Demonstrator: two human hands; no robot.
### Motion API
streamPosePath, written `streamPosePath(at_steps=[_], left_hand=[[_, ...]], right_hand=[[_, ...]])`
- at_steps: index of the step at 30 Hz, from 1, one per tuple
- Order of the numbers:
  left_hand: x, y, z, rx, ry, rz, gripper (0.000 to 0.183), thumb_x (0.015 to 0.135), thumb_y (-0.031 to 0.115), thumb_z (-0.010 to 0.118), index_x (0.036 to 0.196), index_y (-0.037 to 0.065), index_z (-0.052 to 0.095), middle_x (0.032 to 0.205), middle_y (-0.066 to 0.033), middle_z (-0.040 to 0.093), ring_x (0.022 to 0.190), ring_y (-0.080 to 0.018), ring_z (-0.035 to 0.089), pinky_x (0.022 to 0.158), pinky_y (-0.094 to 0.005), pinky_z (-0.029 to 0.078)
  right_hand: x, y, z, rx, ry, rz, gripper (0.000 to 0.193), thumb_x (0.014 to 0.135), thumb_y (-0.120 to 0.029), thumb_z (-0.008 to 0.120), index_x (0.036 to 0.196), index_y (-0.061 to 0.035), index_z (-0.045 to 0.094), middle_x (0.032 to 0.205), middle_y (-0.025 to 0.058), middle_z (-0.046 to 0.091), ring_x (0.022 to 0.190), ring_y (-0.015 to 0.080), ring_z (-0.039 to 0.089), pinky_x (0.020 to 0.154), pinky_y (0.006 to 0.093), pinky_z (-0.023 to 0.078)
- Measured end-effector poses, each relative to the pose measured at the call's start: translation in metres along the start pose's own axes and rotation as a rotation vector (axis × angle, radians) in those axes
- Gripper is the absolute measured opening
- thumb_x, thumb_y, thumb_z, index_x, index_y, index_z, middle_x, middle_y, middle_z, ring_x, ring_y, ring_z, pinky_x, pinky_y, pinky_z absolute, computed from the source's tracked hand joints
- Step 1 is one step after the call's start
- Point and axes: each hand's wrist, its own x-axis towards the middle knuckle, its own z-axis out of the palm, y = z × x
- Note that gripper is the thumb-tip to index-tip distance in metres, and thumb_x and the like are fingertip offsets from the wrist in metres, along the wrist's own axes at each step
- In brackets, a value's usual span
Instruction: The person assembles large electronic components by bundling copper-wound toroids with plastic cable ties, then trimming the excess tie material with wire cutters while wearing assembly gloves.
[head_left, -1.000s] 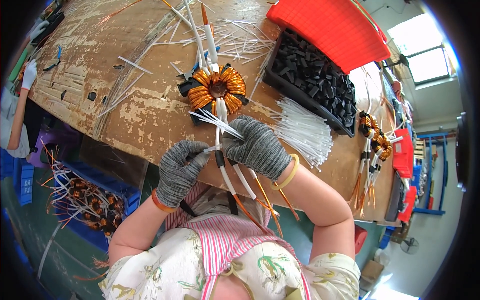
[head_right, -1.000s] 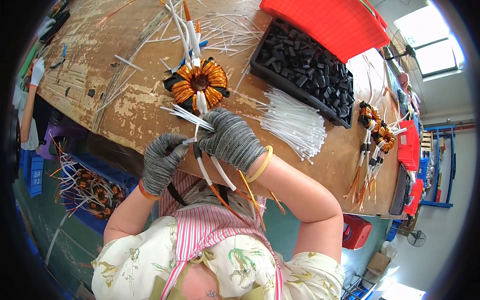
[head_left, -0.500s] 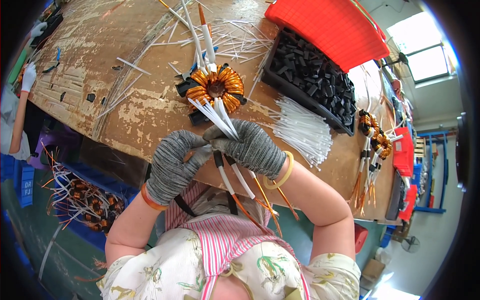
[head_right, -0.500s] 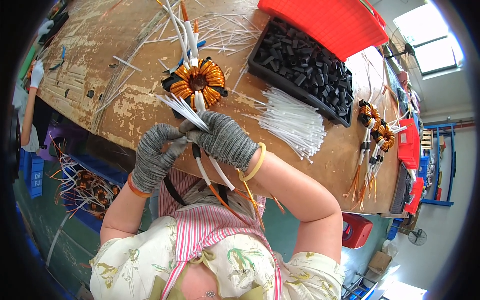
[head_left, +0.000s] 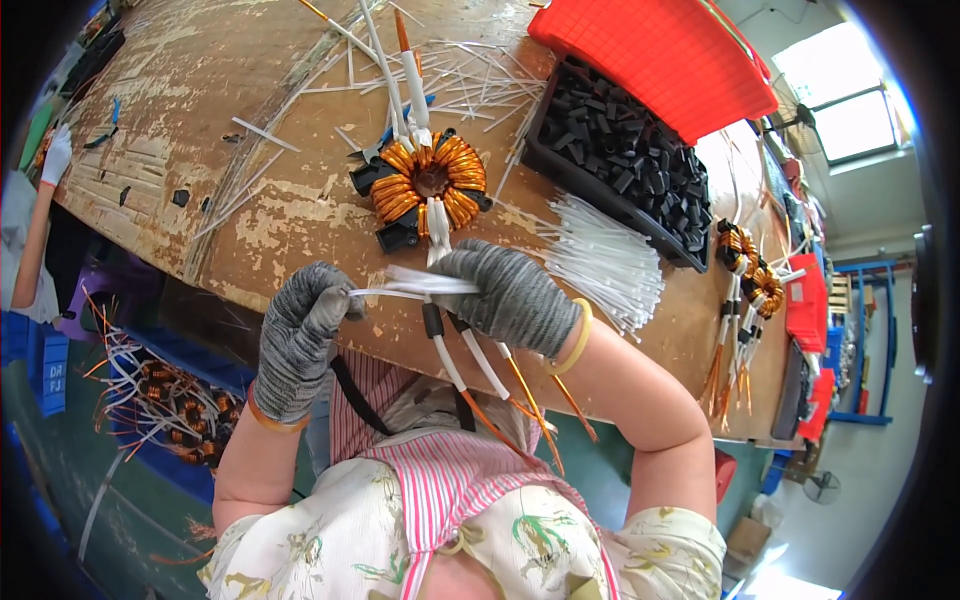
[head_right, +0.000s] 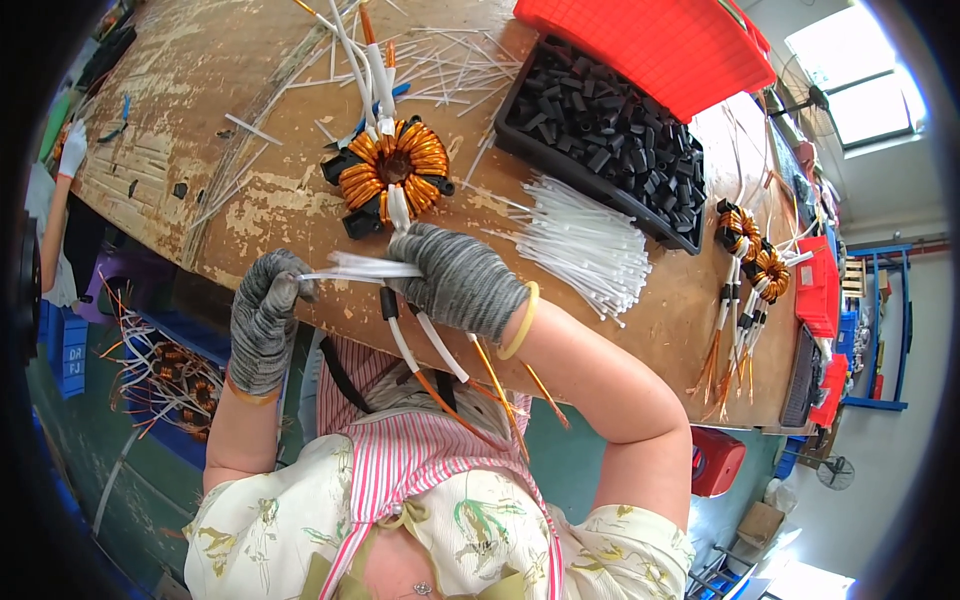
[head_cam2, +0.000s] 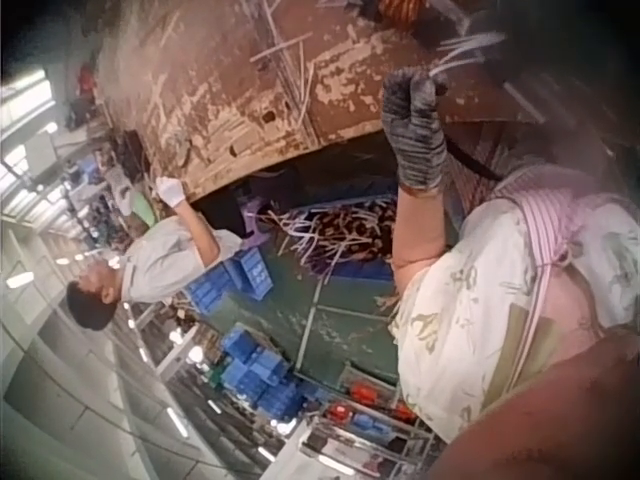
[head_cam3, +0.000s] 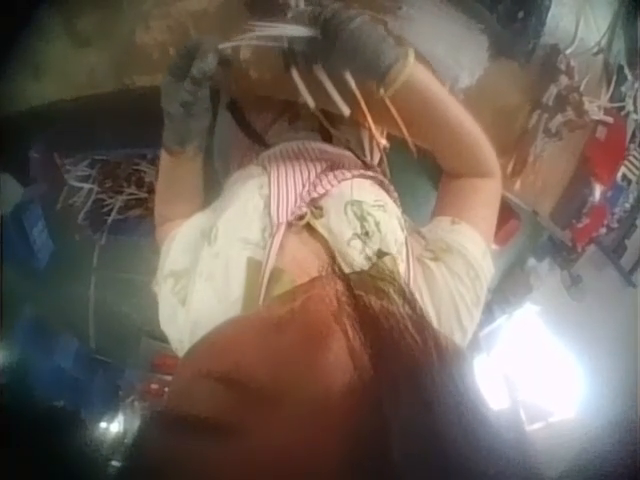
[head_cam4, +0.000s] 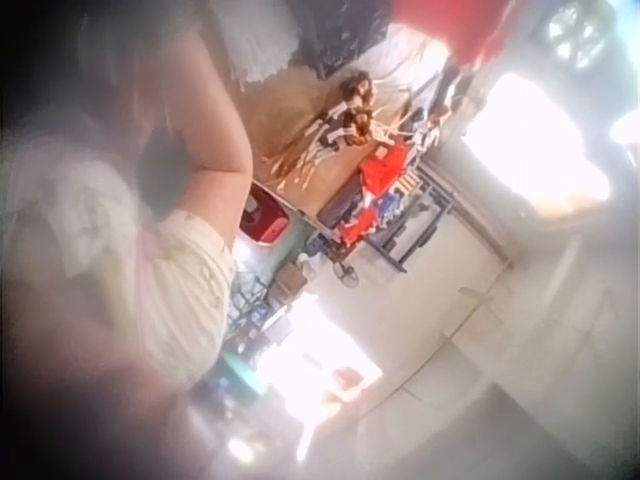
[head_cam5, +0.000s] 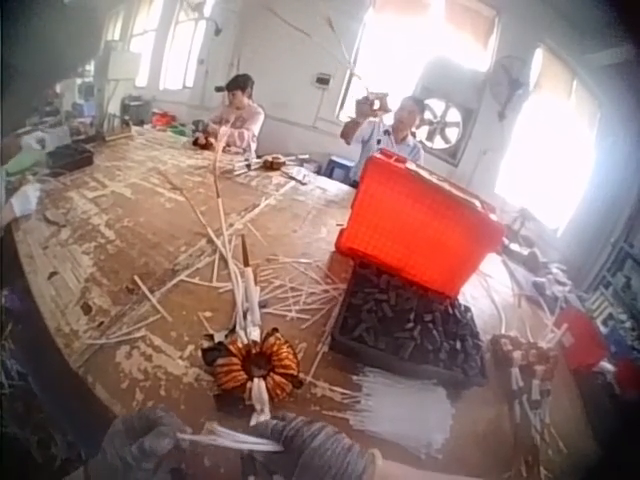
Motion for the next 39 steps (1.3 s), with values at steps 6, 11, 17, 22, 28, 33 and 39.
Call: streamPosePath(at_steps=[6, 11, 17, 22, 28, 33, 39], left_hand=[[0.005, -0.001, 0.012, -0.207, -0.067, -0.062, 0.016, 0.091, 0.02, 0.059, 0.089, 0.004, 0.058, 0.088, -0.0079, 0.059, 0.079, -0.0151, 0.058, 0.076, -0.0282, 0.047], [-0.002, -0.007, 0.009, -0.097, -0.083, -0.007, 0.019, 0.092, 0.021, 0.057, 0.086, 0.003, 0.058, 0.089, -0.0092, 0.059, 0.08, -0.0145, 0.056, 0.075, -0.027, 0.045], [0.0, 0.006, 0.002, 0.239, 0.219, 0.212, 0.022, 0.092, 0.023, 0.053, 0.083, 0.004, 0.057, 0.082, -0.0076, 0.056, 0.075, -0.0163, 0.051, 0.074, -0.0285, 0.042], [-0.026, 0.019, 0.008, 0.782, 0.002, 0.789, 0.022, 0.087, 0.027, 0.058, 0.085, 0.005, 0.06, 0.072, -0.0075, 0.052, 0.062, -0.0228, 0.049, 0.061, -0.0331, 0.042], [-0.021, 0.008, 0.063, 0.593, -0.264, 0.152, 0.022, 0.078, 0.021, 0.071, 0.089, 0.003, 0.065, 0.073, -0.0103, 0.06, 0.059, -0.0271, 0.055, 0.056, -0.036, 0.044], [-0.01, 0.01, 0.054, 0.815, -0.267, 0.44, 0.019, 0.078, 0.013, 0.069, 0.094, 0.003, 0.066, 0.074, -0.011, 0.062, 0.067, -0.0278, 0.06, 0.061, -0.0371, 0.047], [-0.01, 0.004, 0.046, 0.818, -0.164, 0.507, 0.02, 0.079, 0.008, 0.068, 0.099, 0.006, 0.067, 0.075, -0.0098, 0.061, 0.07, -0.026, 0.061, 0.065, -0.0344, 0.048]], right_hand=[[0.002, -0.026, 0.009, -0.056, 0.027, 0.115, 0.02, 0.074, -0.014, 0.067, 0.093, -0.0101, 0.064, 0.077, 0.0128, 0.064, 0.073, 0.0344, 0.062, 0.067, 0.0402, 0.051], [0.005, -0.034, 0.014, -0.245, -0.025, 0.21, 0.017, 0.071, -0.013, 0.069, 0.086, -0.0107, 0.062, 0.08, 0.0133, 0.063, 0.075, 0.0353, 0.062, 0.065, 0.0424, 0.049], [-0.02, -0.011, 0.008, 0.822, 0.309, 0.243, 0.029, 0.087, -0.026, 0.064, 0.107, -0.0049, 0.061, 0.083, 0.0065, 0.062, 0.07, 0.0183, 0.061, 0.06, 0.0331, 0.051], [-0.034, -0.01, -0.011, 1.398, 0.413, 0.22, 0.041, 0.093, -0.039, 0.054, 0.104, -0.0004, 0.06, 0.084, 0.0078, 0.064, 0.072, 0.0164, 0.062, 0.067, 0.0286, 0.052], [-0.026, -0.044, 0.006, 1.61, 0.326, 0.031, 0.04, 0.093, -0.04, 0.052, 0.107, -0.0024, 0.055, 0.102, 0.0131, 0.062, 0.094, 0.0217, 0.061, 0.085, 0.0366, 0.049], [-0.033, -0.038, -0.003, 1.436, 0.239, 0.143, 0.04, 0.093, -0.04, 0.053, 0.107, -0.0027, 0.057, 0.099, 0.0092, 0.061, 0.093, 0.0168, 0.059, 0.083, 0.0318, 0.048], [-0.043, -0.028, -0.012, 1.164, 0.197, 0.27, 0.039, 0.087, -0.037, 0.062, 0.099, -0.0002, 0.061, 0.092, 0.0069, 0.064, 0.085, 0.0147, 0.059, 0.079, 0.029, 0.047]])
